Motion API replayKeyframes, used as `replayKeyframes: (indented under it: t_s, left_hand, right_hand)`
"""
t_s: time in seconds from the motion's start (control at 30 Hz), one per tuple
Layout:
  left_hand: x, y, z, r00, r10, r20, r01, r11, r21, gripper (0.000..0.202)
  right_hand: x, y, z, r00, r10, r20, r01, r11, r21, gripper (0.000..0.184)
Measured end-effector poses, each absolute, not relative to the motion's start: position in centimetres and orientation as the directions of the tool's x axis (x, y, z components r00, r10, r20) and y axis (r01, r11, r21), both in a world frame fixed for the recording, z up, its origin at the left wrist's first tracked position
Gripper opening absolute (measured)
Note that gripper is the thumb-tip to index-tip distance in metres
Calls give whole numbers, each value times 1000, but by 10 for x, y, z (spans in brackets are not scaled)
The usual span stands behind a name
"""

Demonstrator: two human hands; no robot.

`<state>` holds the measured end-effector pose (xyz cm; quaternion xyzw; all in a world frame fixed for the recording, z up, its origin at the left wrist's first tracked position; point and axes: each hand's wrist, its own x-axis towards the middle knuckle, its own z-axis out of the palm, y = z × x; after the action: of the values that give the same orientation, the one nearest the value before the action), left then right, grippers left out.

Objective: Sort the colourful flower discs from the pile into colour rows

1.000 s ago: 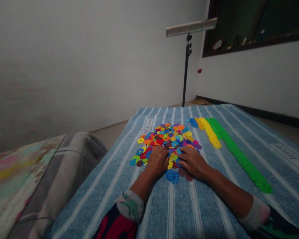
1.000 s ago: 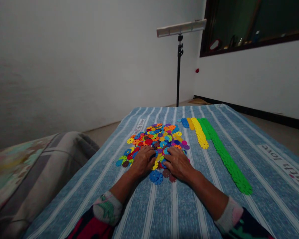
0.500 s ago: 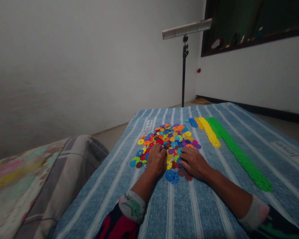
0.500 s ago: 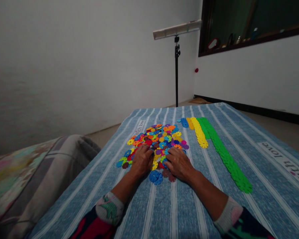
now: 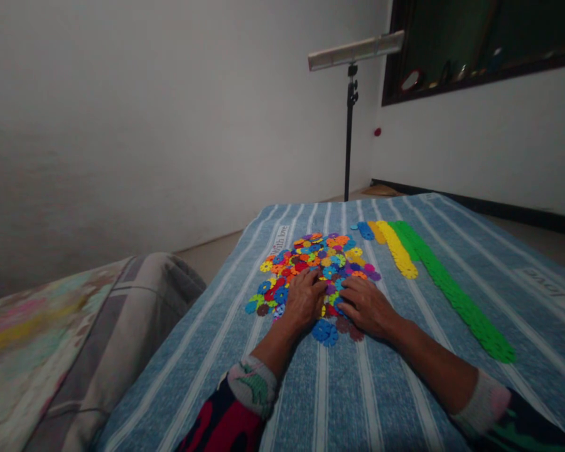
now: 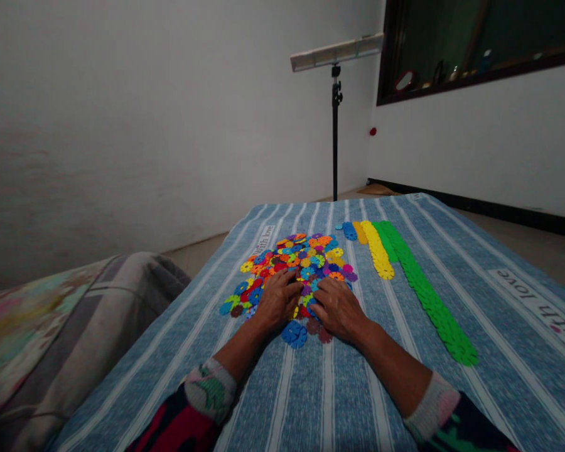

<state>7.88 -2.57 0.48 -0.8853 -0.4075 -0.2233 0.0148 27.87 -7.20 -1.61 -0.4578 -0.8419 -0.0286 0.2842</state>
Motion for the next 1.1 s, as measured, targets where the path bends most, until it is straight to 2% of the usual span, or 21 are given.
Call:
replayKeyframes:
  t_s: [0.23, 0.47, 0.67, 0.97, 1.1]
  left_hand:
    - [75, -19, 0, 603, 657, 453, 632, -740, 232, 20]
    - [79, -25, 8, 578, 725, 374, 723, -668, 179, 17]
    - [80, -26, 9, 558, 763, 328, 754, -631, 186, 22]
    - [77, -21, 3, 545, 719, 433, 690, -677, 256, 19]
    - [80, -22, 5, 552, 692, 464, 672, -699, 244, 19]
  right_hand:
    - [278, -73, -12, -417, 759, 500, 792, 574, -211, 13]
    - [278, -74, -9, -415, 759, 502, 788, 575, -219, 13]
    - [280, -75, -9, -411, 755, 510, 785, 578, -223, 15]
    - [282, -73, -13, -366, 732, 575, 784, 575, -233, 18]
    - [276, -76, -8, -412, 707, 574, 758, 616, -215, 15]
